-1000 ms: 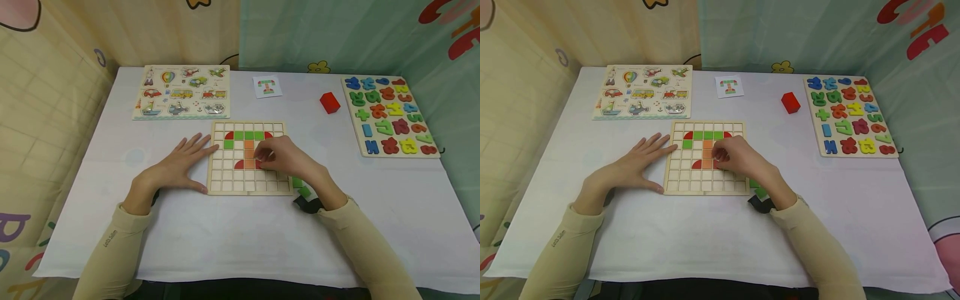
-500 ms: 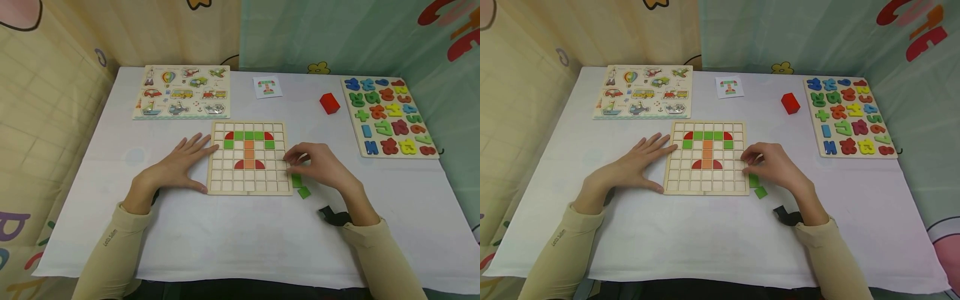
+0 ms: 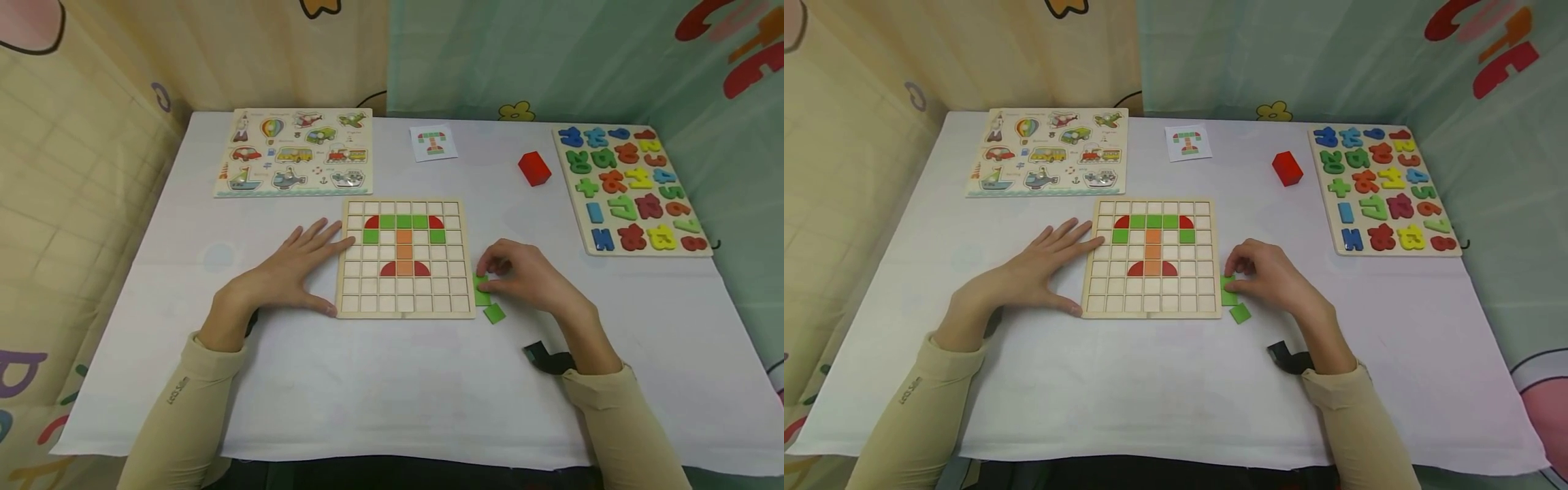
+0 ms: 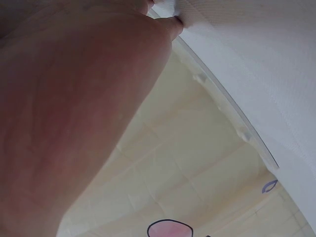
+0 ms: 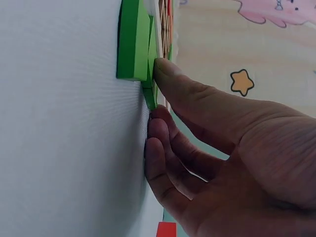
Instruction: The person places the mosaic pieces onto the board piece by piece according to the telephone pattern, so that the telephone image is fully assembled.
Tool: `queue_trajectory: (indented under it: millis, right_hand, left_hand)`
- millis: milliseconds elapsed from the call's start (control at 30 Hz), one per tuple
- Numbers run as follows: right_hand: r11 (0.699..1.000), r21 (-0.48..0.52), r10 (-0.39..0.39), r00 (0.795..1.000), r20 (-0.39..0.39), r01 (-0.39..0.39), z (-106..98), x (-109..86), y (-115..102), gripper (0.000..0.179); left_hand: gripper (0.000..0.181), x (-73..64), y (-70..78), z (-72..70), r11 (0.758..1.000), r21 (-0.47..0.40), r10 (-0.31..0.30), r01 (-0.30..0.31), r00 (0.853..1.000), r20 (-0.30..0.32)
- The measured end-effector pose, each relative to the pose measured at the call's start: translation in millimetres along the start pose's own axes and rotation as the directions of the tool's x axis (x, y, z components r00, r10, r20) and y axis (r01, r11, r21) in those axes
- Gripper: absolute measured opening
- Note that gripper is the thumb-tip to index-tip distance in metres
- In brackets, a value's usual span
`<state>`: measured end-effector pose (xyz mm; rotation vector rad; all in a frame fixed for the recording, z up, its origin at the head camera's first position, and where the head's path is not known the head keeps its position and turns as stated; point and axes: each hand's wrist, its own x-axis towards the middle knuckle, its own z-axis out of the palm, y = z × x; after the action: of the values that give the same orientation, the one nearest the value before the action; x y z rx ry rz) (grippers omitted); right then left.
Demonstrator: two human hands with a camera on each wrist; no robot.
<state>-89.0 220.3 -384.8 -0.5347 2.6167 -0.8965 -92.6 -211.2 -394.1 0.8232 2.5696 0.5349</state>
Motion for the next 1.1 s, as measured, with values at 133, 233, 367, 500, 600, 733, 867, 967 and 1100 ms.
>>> queue_trajectory:
  millis: [133,233,367,500,600,733,867,967,1100]
  right_hand:
    - [1.000,0.010,0.003,1.000,0.023,-0.004,1.1,-0.8,-1.3,0.019]
    - [1.000,0.005,0.017,0.999,0.030,-0.017,0.3,-3.2,-1.5,0.025]
    - [0.999,-0.007,0.033,0.999,0.030,-0.033,-2.2,-6.2,-0.2,0.032]
    - [1.000,0.010,0.027,0.999,0.035,-0.027,-2.8,-5.7,0.5,0.031]
    - [1.000,0.015,0.022,0.999,0.033,-0.023,-2.5,-4.3,1.2,0.029]
    - [0.999,0.041,0.029,0.999,0.032,-0.031,-5.1,-5.1,3.3,0.020]
    - [0.995,0.098,0.023,0.999,0.035,-0.027,-10.1,-4.4,4.2,0.015]
    - [0.992,0.128,0.009,1.000,0.012,-0.010,-12.6,-2.5,0.8,0.013]
    - [0.989,0.148,-0.002,0.999,-0.035,0.008,-7.0,6.8,-13.4,0.013]
  left_hand:
    - [0.125,-0.2,0.4,0.0,1.000,-0.002,-0.004,0.004,1.000,0.000]
    - [0.125,-0.1,1.2,-0.1,1.000,-0.008,-0.001,0.001,1.000,0.001]
    - [0.124,-0.2,2.5,-0.5,1.000,-0.011,0.000,0.000,1.000,0.003]
    - [0.124,-0.5,3.4,-1.2,1.000,-0.010,-0.006,0.006,1.000,0.002]
    - [0.124,-1.5,3.2,-2.0,1.000,-0.010,-0.004,0.004,1.000,-0.001]
    - [0.125,-1.3,3.9,-1.7,1.000,-0.017,0.005,-0.005,1.000,-0.008]
    - [0.125,-1.3,4.1,-1.3,1.000,-0.026,0.006,-0.006,1.000,-0.004]
    - [0.125,-1.3,3.4,-1.1,1.000,-0.019,0.007,-0.007,1.000,-0.001]
    - [0.125,-1.5,1.8,-0.4,1.000,-0.011,0.001,-0.001,1.000,-0.003]
